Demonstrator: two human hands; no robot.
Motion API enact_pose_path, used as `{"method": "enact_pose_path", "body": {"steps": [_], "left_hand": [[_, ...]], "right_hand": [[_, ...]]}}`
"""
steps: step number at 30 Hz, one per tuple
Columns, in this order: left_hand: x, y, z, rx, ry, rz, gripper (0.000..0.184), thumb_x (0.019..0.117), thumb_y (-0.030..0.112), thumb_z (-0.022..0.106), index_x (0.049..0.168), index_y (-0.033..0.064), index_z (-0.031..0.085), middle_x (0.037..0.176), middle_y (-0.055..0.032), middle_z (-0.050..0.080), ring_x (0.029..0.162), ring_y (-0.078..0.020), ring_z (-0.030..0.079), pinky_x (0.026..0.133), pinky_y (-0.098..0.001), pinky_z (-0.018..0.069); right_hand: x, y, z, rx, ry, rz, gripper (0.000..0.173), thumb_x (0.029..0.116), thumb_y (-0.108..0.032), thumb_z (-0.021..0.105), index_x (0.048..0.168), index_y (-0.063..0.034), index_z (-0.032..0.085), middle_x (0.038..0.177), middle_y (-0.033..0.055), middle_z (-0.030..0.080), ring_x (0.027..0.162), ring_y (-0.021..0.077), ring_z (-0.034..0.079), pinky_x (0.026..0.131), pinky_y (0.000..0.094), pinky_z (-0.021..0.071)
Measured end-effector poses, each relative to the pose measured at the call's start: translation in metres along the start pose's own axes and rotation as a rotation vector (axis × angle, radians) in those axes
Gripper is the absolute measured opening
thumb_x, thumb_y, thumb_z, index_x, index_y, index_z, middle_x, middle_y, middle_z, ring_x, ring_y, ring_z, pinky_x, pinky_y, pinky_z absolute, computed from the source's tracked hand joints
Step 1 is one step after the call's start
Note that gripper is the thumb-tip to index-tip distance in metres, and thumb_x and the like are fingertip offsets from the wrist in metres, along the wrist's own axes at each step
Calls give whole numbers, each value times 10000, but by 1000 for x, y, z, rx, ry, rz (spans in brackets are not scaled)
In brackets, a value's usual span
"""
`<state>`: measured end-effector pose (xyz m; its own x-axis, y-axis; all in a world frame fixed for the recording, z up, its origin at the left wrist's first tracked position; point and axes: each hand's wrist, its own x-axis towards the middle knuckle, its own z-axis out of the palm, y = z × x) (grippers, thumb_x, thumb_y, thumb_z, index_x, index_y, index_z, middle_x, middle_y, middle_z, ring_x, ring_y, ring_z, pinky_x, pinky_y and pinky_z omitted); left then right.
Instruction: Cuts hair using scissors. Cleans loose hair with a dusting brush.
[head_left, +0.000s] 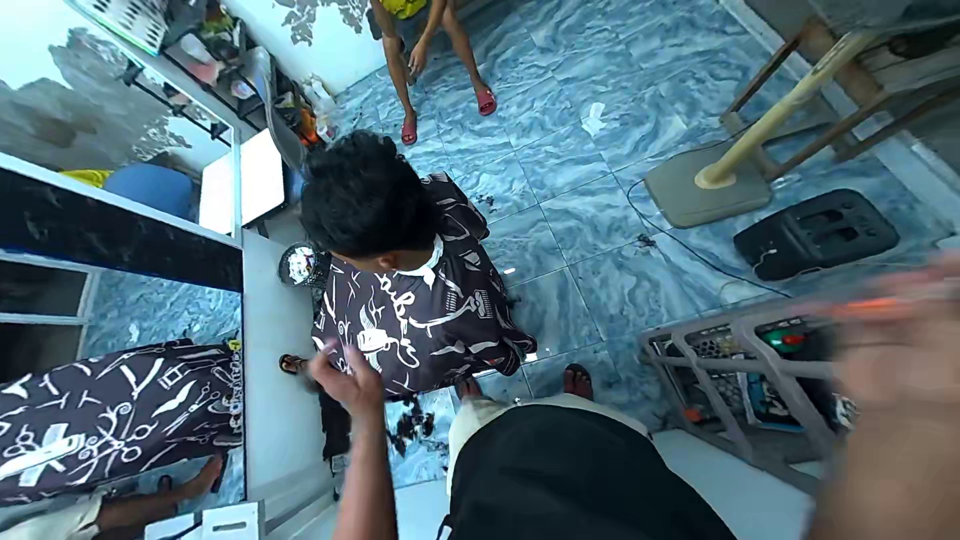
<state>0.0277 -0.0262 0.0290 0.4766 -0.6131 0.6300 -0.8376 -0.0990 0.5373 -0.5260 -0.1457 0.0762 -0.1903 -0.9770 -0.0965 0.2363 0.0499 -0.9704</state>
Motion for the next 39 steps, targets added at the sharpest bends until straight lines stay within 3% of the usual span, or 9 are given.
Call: {"method": "enact_pose_path", "body": {"steps": [3, 7, 9, 11, 13, 15, 20, 23, 39], "left_hand": [[139, -5, -4, -101, -145, 281, 375, 1046, 232, 552, 1233, -92, 574, 1221, -257, 619, 1161, -284, 608, 1008, -439, 506], [266, 10, 15, -86, -756, 432, 613, 1004, 510, 573, 1470, 111, 548, 1443, -197, 560, 1356, -314, 524, 1140, -519, 419], [292, 12, 31, -4, -1002, 511, 738, 948, 625, 588, 1566, 245, 448, 1524, -170, 502, 1393, -335, 500, 1138, -591, 395], [305, 13, 43, 46, -1118, 600, 776, 930, 640, 602, 1587, 275, 409, 1519, -169, 514, 1359, -354, 535, 1099, -627, 412], [311, 15, 49, 44, -1161, 642, 767, 950, 596, 613, 1592, 234, 399, 1502, -146, 547, 1364, -325, 548, 1127, -608, 402], [314, 20, 55, 64, -1194, 616, 759, 952, 596, 612, 1591, 245, 399, 1471, -121, 582, 1347, -313, 567, 1119, -622, 406], [328, 27, 73, 100, -1235, 587, 768, 934, 661, 586, 1570, 262, 423, 1458, -115, 586, 1330, -324, 573, 1088, -656, 415], [333, 28, 80, 73, -1268, 596, 736, 932, 646, 595, 1531, 239, 466, 1446, -106, 587, 1332, -282, 569, 1099, -628, 419], [338, 27, 79, 32, -1302, 639, 621, 965, 568, 605, 1453, 189, 533, 1361, -72, 634, 1240, -159, 619, 1071, -485, 482]], "right_hand": [[-82, 102, 110, 0, -14, 327, 356, 1004, -39, 533, 1359, -51, 541, 995, 18, 700, 677, 148, 663, 628, 425, 636], [-108, 140, 171, 1, 30, 451, 384, 1030, -44, 502, 1413, -47, 528, 962, 46, 685, 591, 155, 618, 557, 415, 620], [-92, 126, 192, 33, 145, 404, 327, 1049, -71, 450, 1371, -85, 507, 902, 21, 634, 628, 150, 616, 627, 429, 624], [-75, 109, 209, 192, 140, 316, 327, 1052, -122, 355, 1334, -153, 518, 969, 8, 660, 825, 181, 684, 809, 451, 610], [-71, 92, 236, 328, 51, 236, 398, 1012, -132, 296, 1322, -205, 535, 1152, 24, 687, 1099, 225, 675, 975, 461, 551], [-82, 83, 276, 304, -23, 142, 461, 969, -65, 416, 1387, -236, 506, 1225, 18, 661, 1189, 231, 633, 1017, 469, 529], [-125, 129, 397, -93, -333, -40, 484, 871, -37, 739, 1323, -51, 565, 1118, 110, 701, 902, 220, 727, 767, 419, 649], [-128, 151, 448, -187, -439, 55, 496, 853, -78, 799, 1304, -16, 603, 1023, 102, 722, 801, 174, 724, 743, 383, 644], [-123, 157, 472, -97, -441, 167, 406, 885, -37, 733, 1277, -23, 627, 1006, 102, 732, 801, 176, 723, 735, 372, 632]]}}
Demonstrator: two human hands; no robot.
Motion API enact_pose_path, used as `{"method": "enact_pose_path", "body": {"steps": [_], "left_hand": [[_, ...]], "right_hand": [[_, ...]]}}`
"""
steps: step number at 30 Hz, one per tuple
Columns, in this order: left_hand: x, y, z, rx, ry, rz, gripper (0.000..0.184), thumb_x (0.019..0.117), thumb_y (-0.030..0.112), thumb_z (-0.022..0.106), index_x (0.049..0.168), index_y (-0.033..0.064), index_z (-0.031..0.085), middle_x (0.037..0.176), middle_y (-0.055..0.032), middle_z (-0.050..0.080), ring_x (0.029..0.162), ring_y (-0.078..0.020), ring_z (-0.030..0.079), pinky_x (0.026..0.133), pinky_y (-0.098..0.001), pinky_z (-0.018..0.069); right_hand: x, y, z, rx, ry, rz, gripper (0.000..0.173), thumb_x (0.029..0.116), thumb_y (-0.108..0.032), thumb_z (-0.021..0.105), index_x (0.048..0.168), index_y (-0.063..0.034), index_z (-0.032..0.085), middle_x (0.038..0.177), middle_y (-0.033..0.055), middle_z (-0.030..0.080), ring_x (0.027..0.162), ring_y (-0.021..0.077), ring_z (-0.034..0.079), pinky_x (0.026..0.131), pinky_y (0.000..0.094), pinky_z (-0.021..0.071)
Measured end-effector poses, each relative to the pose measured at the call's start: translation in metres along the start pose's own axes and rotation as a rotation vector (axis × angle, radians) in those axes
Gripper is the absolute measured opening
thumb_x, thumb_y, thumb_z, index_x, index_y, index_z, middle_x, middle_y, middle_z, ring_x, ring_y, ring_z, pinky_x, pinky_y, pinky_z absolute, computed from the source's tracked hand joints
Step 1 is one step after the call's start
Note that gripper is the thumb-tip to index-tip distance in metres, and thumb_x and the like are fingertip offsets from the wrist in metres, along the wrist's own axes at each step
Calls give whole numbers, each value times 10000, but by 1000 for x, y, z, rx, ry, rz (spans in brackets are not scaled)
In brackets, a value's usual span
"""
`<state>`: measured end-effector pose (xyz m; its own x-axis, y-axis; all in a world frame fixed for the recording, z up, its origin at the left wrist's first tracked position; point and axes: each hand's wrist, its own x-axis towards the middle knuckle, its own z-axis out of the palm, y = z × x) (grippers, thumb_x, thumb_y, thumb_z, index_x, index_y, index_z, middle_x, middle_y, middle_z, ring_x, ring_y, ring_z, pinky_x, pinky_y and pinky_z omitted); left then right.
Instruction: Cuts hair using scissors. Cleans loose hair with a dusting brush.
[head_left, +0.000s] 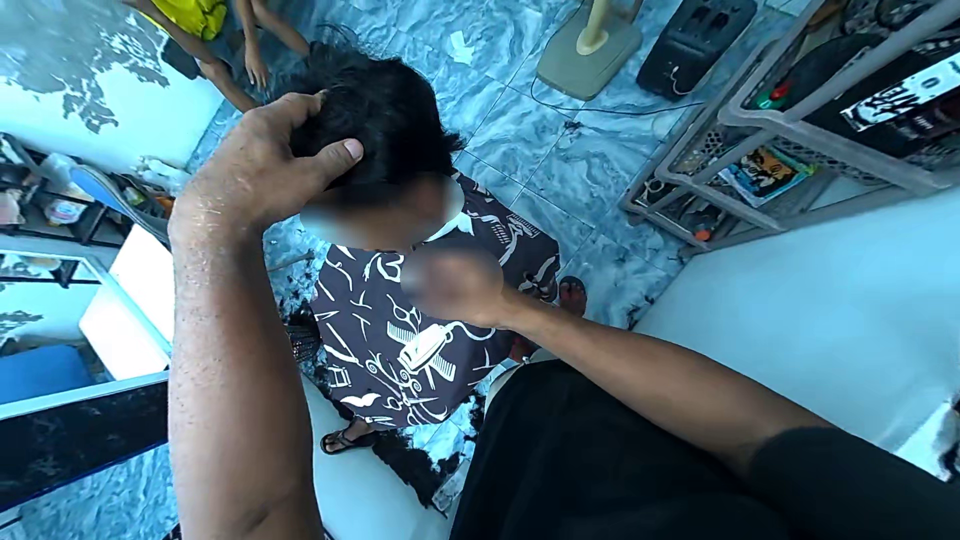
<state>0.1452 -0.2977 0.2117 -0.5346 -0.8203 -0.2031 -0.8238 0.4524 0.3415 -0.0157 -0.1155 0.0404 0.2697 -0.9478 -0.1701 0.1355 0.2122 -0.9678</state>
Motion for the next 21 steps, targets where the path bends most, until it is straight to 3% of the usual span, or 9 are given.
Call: {"method": "enact_pose_path", "body": {"steps": [3, 6, 10, 21], "left_hand": [[0, 1, 0, -12, -5, 1, 590, 992, 552, 575, 1441, 172, 544, 1343, -85, 642, 1226, -169, 627, 1063, -498, 485], [-2, 3, -1, -29, -1, -29, 557, 1010, 585, 519, 1414, 204, 573, 1299, -54, 666, 1184, -140, 647, 1040, -482, 505], [-3, 2, -3, -31, -3, -32, 551, 1027, 590, 471, 1407, 208, 584, 1290, -46, 674, 1183, -123, 647, 1046, -471, 500], [-2, -2, -5, -67, -17, -8, 413, 1047, 442, 538, 1385, 213, 601, 1281, -12, 678, 1152, -71, 651, 1024, -401, 522]], "right_hand": [[3, -8, 3, 23, 11, -60, 401, 875, -48, 729, 1261, -15, 627, 981, 104, 712, 771, 175, 701, 694, 365, 619], [-2, -4, 4, 37, 16, -12, 340, 911, -23, 700, 1242, -18, 624, 975, 116, 735, 797, 188, 726, 716, 368, 627], [-3, -9, 4, 34, 18, -3, 373, 885, -59, 731, 1243, -20, 634, 971, 103, 722, 778, 171, 704, 709, 355, 613], [0, -14, 6, 72, 33, -8, 353, 903, -37, 713, 1246, -21, 630, 976, 114, 734, 784, 194, 725, 693, 365, 628]]}}
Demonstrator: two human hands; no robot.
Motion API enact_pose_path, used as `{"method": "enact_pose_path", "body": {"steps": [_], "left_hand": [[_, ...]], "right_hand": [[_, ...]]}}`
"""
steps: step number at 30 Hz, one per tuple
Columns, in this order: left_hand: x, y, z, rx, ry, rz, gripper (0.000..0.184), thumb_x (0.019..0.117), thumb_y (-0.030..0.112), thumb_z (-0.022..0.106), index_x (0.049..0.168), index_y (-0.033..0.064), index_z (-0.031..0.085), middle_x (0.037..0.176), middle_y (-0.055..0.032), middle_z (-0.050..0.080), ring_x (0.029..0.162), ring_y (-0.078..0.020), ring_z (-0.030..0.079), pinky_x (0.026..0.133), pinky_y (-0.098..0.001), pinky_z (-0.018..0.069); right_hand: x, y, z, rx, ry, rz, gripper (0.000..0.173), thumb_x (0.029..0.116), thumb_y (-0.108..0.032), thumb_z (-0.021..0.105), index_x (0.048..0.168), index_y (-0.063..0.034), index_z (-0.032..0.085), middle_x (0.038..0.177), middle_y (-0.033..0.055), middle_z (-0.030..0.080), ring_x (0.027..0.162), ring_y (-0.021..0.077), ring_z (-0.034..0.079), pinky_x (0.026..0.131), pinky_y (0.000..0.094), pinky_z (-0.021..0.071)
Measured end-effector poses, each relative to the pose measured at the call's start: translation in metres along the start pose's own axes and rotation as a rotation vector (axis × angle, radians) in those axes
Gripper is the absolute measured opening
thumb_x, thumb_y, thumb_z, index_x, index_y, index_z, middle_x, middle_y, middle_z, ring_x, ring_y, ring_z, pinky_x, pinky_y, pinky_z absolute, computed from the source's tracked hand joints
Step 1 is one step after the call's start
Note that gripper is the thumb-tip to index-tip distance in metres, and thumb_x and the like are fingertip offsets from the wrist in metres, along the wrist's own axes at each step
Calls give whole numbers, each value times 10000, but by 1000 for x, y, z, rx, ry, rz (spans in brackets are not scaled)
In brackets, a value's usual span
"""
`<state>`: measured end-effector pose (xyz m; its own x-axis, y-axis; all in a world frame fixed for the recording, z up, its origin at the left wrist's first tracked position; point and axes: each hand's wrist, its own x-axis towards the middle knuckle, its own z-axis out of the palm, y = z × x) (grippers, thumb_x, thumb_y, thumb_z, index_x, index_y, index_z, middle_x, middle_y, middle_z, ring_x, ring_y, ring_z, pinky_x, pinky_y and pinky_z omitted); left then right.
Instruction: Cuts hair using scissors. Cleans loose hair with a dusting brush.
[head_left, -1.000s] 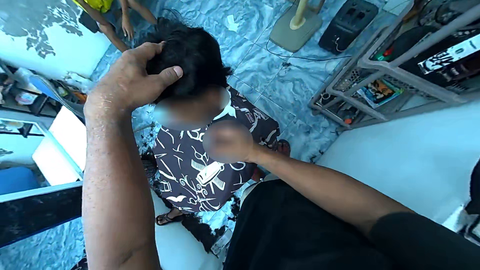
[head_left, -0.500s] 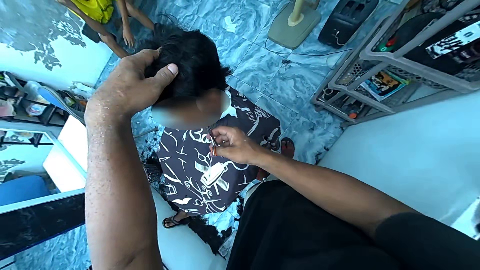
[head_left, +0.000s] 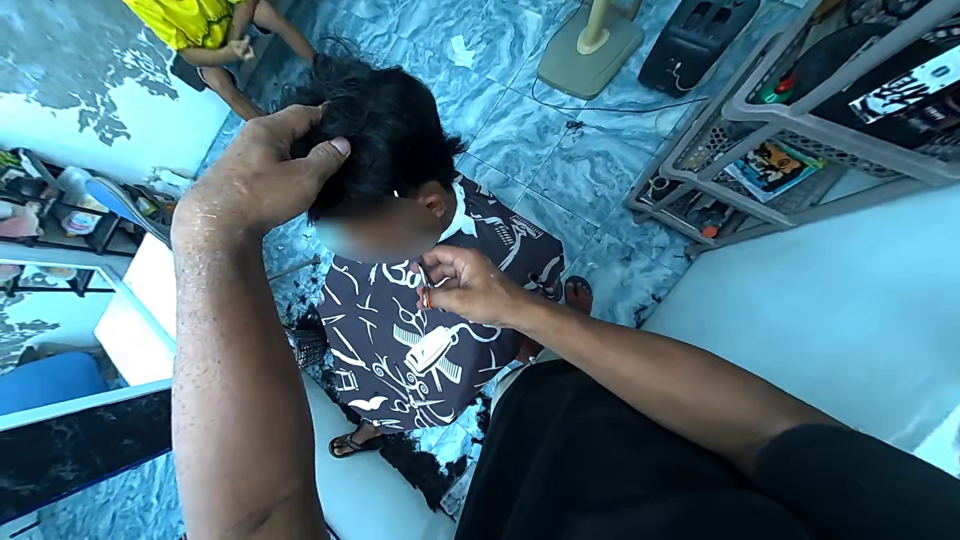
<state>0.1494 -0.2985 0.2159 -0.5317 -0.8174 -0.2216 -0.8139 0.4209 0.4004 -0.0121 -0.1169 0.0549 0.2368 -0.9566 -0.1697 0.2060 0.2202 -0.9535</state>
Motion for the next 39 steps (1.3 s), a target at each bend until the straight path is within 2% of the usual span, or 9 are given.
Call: {"method": "enact_pose_path", "body": {"steps": [5, 9, 11, 13, 17, 21, 24, 35, 39], "left_hand": [[1, 5, -2, -5, -3, -26, 407, 1050, 414, 547, 1392, 199, 592, 1268, -38, 682, 1121, -100, 663, 992, -416, 528], [2, 6, -2, -13, 5, -41, 366, 1052, 395, 554, 1364, 211, 604, 1191, -27, 696, 963, -85, 669, 846, -378, 549], [3, 6, -4, -16, -5, -36, 376, 1053, 383, 554, 1378, 199, 601, 1219, -39, 697, 1038, -101, 680, 923, -410, 551], [5, 5, -5, -14, -11, -40, 371, 1053, 382, 553, 1374, 203, 601, 1204, -44, 700, 1020, -109, 683, 901, -416, 556], [4, 7, -6, -15, -12, -72, 362, 1054, 375, 553, 1377, 219, 600, 1170, -34, 701, 891, -98, 666, 769, -374, 550], [5, 8, -8, -22, -18, -78, 344, 1056, 358, 554, 1369, 226, 607, 1173, -29, 703, 924, -98, 676, 800, -380, 556], [4, 8, -7, -23, -19, -83, 330, 1056, 350, 556, 1359, 230, 611, 1156, -16, 700, 868, -79, 659, 753, -346, 549], [6, 12, -10, -31, -26, -91, 329, 1056, 331, 563, 1359, 212, 610, 1161, -34, 698, 887, -96, 670, 765, -361, 558], [4, 11, -8, -31, -30, -101, 337, 1055, 340, 560, 1366, 219, 606, 1175, -21, 697, 908, -85, 669, 786, -353, 555]], "right_hand": [[-5, 4, -1, -22, -6, 44, 366, 887, -58, 742, 1235, -22, 636, 961, 105, 723, 771, 170, 704, 712, 348, 608], [-2, 5, -3, 0, -12, 27, 328, 909, -43, 689, 1231, -28, 627, 956, 110, 737, 781, 189, 725, 692, 359, 623], [-7, 8, -4, -10, -19, 61, 348, 904, -54, 715, 1240, -21, 628, 956, 107, 728, 769, 169, 707, 696, 337, 604], [-4, 2, -5, -11, -19, 18, 361, 888, -74, 739, 1229, -15, 635, 945, 99, 718, 747, 156, 688, 682, 329, 593], [-1, 2, -6, 13, -24, 27, 326, 904, -36, 686, 1224, -19, 629, 963, 115, 738, 794, 193, 730, 705, 361, 626], [-3, 0, -7, 0, -25, 20, 350, 885, -66, 736, 1215, -10, 635, 942, 104, 724, 753, 164, 701, 694, 337, 604], [0, -4, -7, 15, -30, 19, 336, 902, -52, 698, 1229, -25, 627, 969, 116, 737, 779, 198, 727, 694, 369, 628], [-7, 2, -9, -5, -40, 100, 331, 903, -60, 713, 1220, -15, 628, 960, 106, 732, 779, 164, 716, 723, 336, 609], [-1, -5, -5, 19, -24, 21, 342, 889, -69, 726, 1215, -25, 632, 951, 111, 726, 760, 188, 717, 680, 359, 623]]}}
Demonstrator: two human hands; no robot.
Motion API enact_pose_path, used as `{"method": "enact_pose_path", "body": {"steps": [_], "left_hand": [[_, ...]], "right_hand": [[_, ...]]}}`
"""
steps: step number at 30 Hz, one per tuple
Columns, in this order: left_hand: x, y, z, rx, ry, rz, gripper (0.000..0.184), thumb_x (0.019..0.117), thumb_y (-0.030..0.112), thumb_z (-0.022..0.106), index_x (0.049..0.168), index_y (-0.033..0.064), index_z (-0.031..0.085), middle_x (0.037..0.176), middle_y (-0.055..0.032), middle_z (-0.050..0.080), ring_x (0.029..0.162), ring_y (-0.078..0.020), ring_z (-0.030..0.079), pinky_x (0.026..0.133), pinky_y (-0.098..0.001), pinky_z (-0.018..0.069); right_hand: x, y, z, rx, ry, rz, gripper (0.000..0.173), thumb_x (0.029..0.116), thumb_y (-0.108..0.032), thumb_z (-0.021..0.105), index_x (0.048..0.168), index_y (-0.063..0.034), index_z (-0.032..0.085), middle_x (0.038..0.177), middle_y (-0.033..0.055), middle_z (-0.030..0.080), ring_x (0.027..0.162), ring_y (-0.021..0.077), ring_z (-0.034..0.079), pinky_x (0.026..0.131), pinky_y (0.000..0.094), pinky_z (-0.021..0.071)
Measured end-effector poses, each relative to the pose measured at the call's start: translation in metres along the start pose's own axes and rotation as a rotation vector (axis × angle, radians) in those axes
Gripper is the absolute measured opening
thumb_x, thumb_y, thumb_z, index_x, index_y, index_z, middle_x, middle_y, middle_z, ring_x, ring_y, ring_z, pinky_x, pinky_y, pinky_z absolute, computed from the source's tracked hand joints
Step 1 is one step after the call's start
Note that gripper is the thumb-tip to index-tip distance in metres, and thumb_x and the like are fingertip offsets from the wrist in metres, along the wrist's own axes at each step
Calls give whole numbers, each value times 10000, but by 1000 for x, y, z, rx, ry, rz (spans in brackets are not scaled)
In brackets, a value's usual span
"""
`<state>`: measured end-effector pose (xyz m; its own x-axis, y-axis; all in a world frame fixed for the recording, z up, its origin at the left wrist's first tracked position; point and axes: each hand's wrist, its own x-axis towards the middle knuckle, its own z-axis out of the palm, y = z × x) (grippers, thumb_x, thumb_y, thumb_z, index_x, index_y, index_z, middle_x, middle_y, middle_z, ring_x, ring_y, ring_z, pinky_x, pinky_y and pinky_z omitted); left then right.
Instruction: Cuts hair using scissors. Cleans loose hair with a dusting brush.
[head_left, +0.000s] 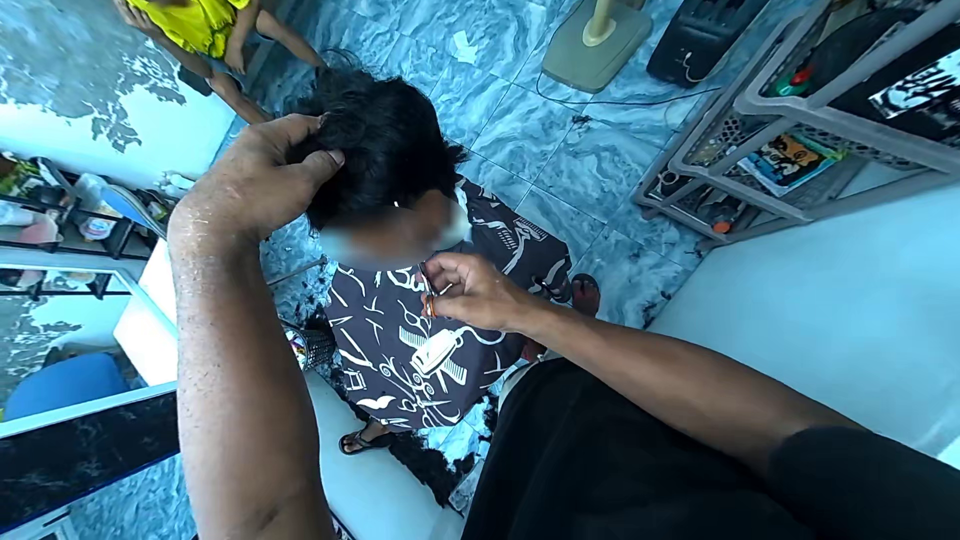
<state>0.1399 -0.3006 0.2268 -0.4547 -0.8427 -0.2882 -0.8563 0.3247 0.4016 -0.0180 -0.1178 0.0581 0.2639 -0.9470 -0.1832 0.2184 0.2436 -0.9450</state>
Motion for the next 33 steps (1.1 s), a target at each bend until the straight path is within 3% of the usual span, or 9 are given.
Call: {"method": "enact_pose_path", "body": {"steps": [4, 9, 11, 15, 19, 25, 29, 33], "left_hand": [[1, 0, -2, -1, 9, 22, 348, 1052, 321, 566, 1377, 202, 603, 1185, -41, 700, 932, -101, 680, 809, -373, 565], [1, -2, 0, -3, 5, 20, 342, 1047, 332, 570, 1367, 219, 611, 1182, -19, 706, 965, -83, 682, 849, -368, 564], [2, -3, -1, -1, 14, 35, 329, 1046, 331, 574, 1350, 215, 620, 1158, -17, 712, 956, -77, 686, 846, -361, 571], [1, -1, -1, 1, 2, 8, 331, 1050, 332, 565, 1357, 219, 614, 1173, -17, 704, 938, -80, 676, 819, -356, 559], [0, 1, -2, 8, 4, 5, 339, 1051, 331, 568, 1365, 211, 609, 1165, -32, 704, 919, -93, 674, 805, -369, 557], [0, 0, -1, 15, 6, 1, 316, 1050, 337, 567, 1342, 230, 620, 1157, -12, 704, 891, -76, 668, 779, -352, 555], [0, 1, -3, 14, -1, -5, 317, 1054, 328, 565, 1345, 215, 619, 1176, -23, 702, 967, -87, 677, 852, -378, 558], [1, 0, -2, 19, -1, -12, 336, 1051, 338, 569, 1363, 218, 611, 1178, -42, 703, 934, -114, 682, 816, -398, 561]], "right_hand": [[-5, 7, -3, -24, -20, 63, 326, 902, -69, 713, 1214, -21, 630, 957, 102, 735, 788, 164, 720, 725, 343, 614], [1, 3, 0, -14, -12, -27, 314, 896, -60, 707, 1199, -24, 637, 936, 108, 735, 752, 189, 724, 676, 361, 627], [-5, 7, -1, -29, -19, 48, 327, 905, -68, 716, 1216, -21, 629, 946, 106, 735, 763, 172, 719, 708, 348, 617], [-1, 1, 2, -10, -6, -10, 328, 890, -66, 730, 1200, -22, 633, 929, 105, 734, 739, 180, 715, 669, 350, 618], [-6, 2, 1, -32, -15, 71, 319, 899, -54, 709, 1207, -24, 632, 936, 101, 733, 744, 161, 707, 678, 330, 601], [0, 5, 2, -17, -25, -1, 318, 901, -54, 718, 1203, -12, 629, 925, 110, 738, 750, 181, 723, 672, 347, 619], [-3, 2, 2, -44, -12, 33, 333, 881, -75, 749, 1192, -20, 641, 934, 99, 727, 750, 168, 705, 689, 345, 606], [-2, 1, 2, -29, -11, 23, 323, 900, -66, 728, 1207, -28, 635, 940, 105, 734, 742, 183, 717, 668, 356, 619]]}}
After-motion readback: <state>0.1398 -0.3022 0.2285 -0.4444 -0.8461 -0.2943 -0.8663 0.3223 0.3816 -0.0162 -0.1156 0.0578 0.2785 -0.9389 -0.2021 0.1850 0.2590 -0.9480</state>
